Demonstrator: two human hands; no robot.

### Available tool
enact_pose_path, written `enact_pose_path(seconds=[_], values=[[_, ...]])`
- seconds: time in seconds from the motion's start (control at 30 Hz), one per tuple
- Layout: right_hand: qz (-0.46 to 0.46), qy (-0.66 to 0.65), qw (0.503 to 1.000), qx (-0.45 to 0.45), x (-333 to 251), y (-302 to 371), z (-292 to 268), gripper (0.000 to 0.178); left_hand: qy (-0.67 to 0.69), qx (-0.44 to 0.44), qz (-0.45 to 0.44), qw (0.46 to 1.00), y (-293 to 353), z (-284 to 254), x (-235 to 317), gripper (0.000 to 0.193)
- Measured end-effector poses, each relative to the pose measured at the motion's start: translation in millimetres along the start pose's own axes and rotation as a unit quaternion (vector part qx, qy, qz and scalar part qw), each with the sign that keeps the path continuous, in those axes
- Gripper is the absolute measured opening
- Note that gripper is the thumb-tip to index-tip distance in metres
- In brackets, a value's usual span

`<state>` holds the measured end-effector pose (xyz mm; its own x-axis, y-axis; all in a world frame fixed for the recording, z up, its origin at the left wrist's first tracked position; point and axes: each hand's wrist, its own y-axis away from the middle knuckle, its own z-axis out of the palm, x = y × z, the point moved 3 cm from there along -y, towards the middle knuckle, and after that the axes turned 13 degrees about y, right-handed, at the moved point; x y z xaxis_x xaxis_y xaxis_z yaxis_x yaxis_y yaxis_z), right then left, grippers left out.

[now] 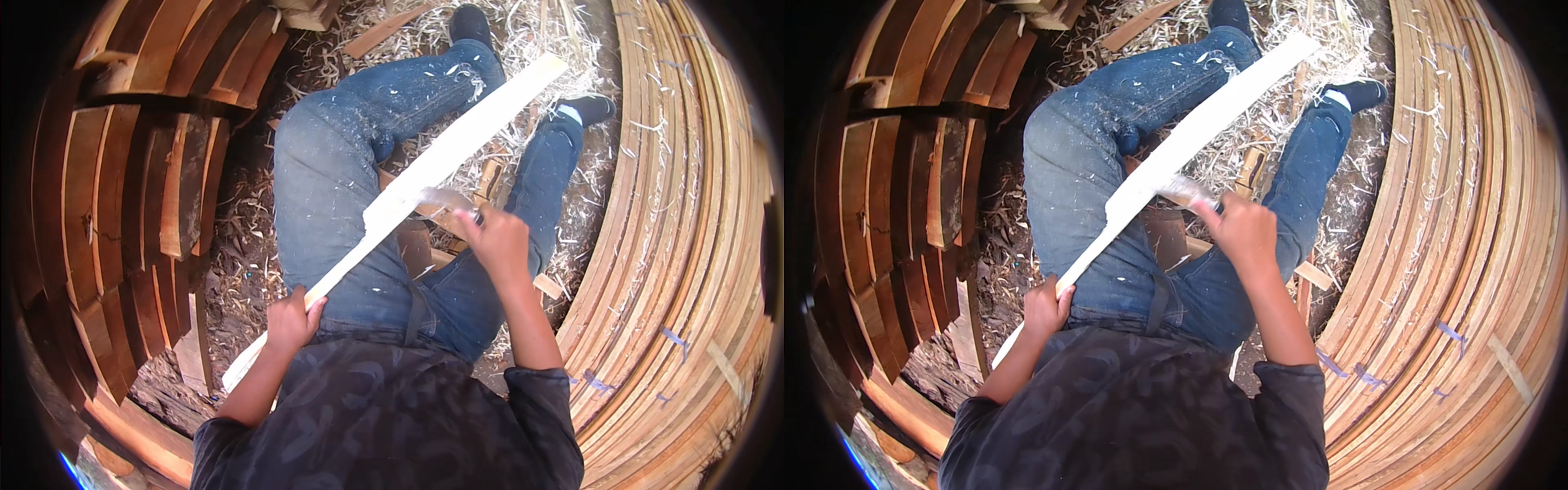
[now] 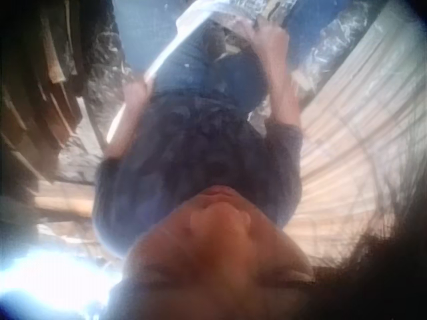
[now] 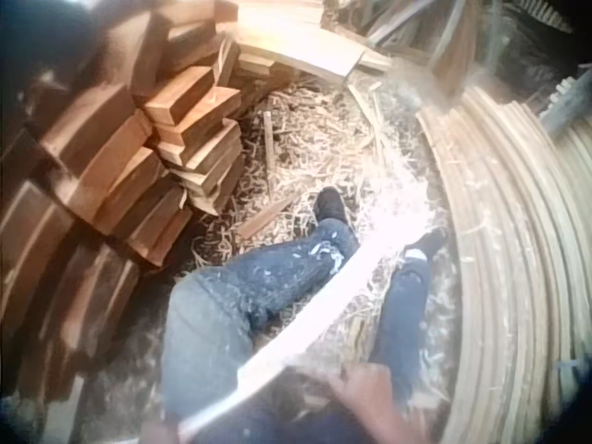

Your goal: The person sits on the ground and uses a curved knife to shave and shape a long, thin piece of light-colored wood. They hold the wood with their left hand and repeatedly scrape the surface with the knife in their right hand, creating wood shavings.

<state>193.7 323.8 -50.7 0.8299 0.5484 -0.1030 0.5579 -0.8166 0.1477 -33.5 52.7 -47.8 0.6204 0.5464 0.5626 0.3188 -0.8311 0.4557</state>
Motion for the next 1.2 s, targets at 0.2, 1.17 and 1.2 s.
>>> enact_pose_path(seconds=[0.2, 1.17, 1.2], values=[[0.036, 0.049, 0.995, 0.075, 25.7, -32.5, 4.5, 0.059, -0.003, 0.006, -0.015, 1.0, -0.1, -0.2, 2.2, 0.04], [-0.085, 0.077, 0.993, -0.001, 6.7, -39.9, -38.0, 0.05, 0.036, 0.009, -0.023, 0.999, -0.4, 1.5, -5.3, 0.044], [-0.09, 0.078, 0.993, -0.008, 6.0, -38.8, -33.3, 0.051, 0.04, 0.008, -0.02, 0.999, -0.8, 1.5, -5.8, 0.043]])
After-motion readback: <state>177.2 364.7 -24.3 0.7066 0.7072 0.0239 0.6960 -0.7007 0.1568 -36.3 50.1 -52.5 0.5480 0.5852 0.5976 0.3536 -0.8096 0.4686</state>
